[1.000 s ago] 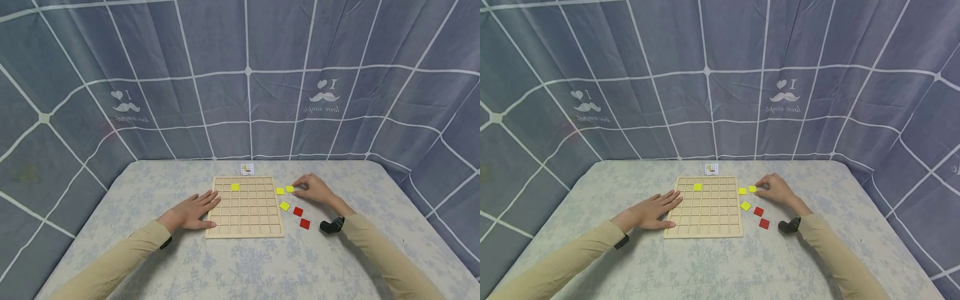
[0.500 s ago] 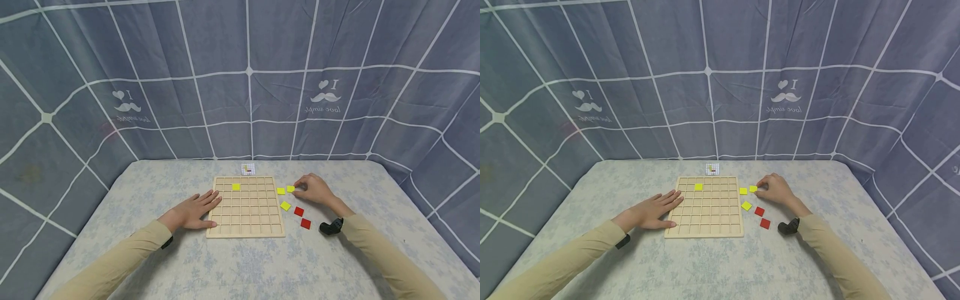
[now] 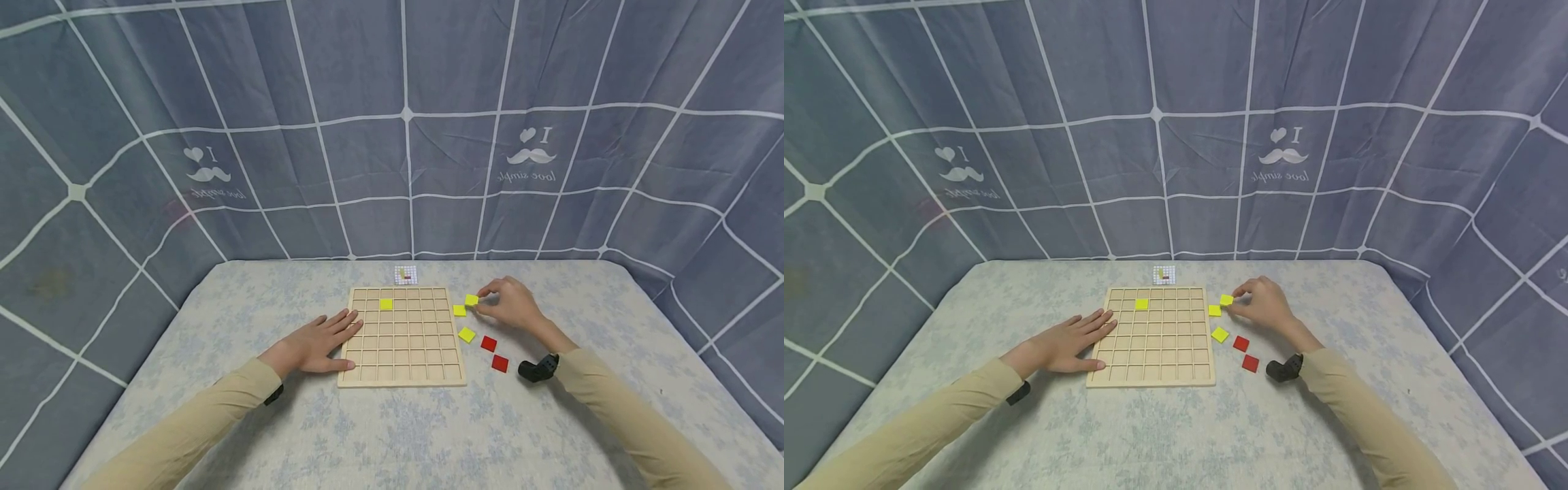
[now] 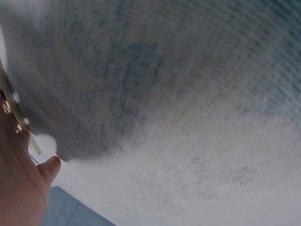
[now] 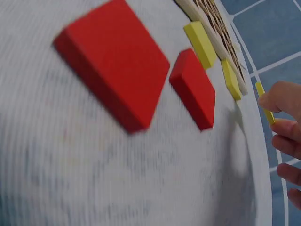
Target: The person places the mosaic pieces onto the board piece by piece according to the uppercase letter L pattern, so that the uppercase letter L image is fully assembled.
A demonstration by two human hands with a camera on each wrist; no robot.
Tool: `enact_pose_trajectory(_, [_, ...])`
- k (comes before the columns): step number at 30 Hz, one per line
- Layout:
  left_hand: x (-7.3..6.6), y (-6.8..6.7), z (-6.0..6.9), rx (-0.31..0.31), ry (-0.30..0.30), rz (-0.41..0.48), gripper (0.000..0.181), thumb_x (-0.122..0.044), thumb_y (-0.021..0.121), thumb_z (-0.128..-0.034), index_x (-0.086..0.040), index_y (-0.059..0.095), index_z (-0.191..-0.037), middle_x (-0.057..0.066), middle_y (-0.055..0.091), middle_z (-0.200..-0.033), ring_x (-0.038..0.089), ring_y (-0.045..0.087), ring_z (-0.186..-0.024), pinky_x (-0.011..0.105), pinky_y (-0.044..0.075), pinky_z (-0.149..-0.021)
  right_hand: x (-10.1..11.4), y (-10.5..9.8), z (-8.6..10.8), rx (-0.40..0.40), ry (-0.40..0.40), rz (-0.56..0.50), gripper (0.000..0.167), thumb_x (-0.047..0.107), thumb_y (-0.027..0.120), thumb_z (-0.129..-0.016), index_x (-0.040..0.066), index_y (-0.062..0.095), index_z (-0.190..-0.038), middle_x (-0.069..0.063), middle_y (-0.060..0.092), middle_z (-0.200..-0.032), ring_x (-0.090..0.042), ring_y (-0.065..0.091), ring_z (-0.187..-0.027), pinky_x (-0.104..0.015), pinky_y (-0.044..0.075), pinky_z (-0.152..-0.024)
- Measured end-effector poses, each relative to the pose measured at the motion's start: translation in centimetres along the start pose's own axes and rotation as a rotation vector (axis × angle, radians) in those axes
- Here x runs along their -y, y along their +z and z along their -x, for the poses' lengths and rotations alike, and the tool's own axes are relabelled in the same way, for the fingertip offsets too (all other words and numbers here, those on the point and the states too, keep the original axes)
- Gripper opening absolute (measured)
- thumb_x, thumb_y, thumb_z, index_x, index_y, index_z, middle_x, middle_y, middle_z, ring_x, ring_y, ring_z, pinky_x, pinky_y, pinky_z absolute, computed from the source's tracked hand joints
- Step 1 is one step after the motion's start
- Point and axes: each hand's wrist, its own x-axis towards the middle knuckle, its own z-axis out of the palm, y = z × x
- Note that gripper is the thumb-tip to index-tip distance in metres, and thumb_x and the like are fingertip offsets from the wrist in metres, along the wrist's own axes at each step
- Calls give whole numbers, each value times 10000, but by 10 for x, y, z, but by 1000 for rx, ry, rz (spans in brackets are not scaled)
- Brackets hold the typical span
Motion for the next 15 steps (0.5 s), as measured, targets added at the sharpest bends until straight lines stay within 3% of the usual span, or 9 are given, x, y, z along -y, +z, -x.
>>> enact_pose_trajectory(15, [-1, 1, -1, 7, -11, -8, 837, -666, 400, -930, -190, 137, -1565, 64, 64, -1636, 266, 74, -1510, 540, 183, -1191, 41, 16, -13, 6, -40, -76, 276, 334, 785, -766, 111, 770, -928, -29, 732, -910, -221, 602, -883, -384, 522, -741])
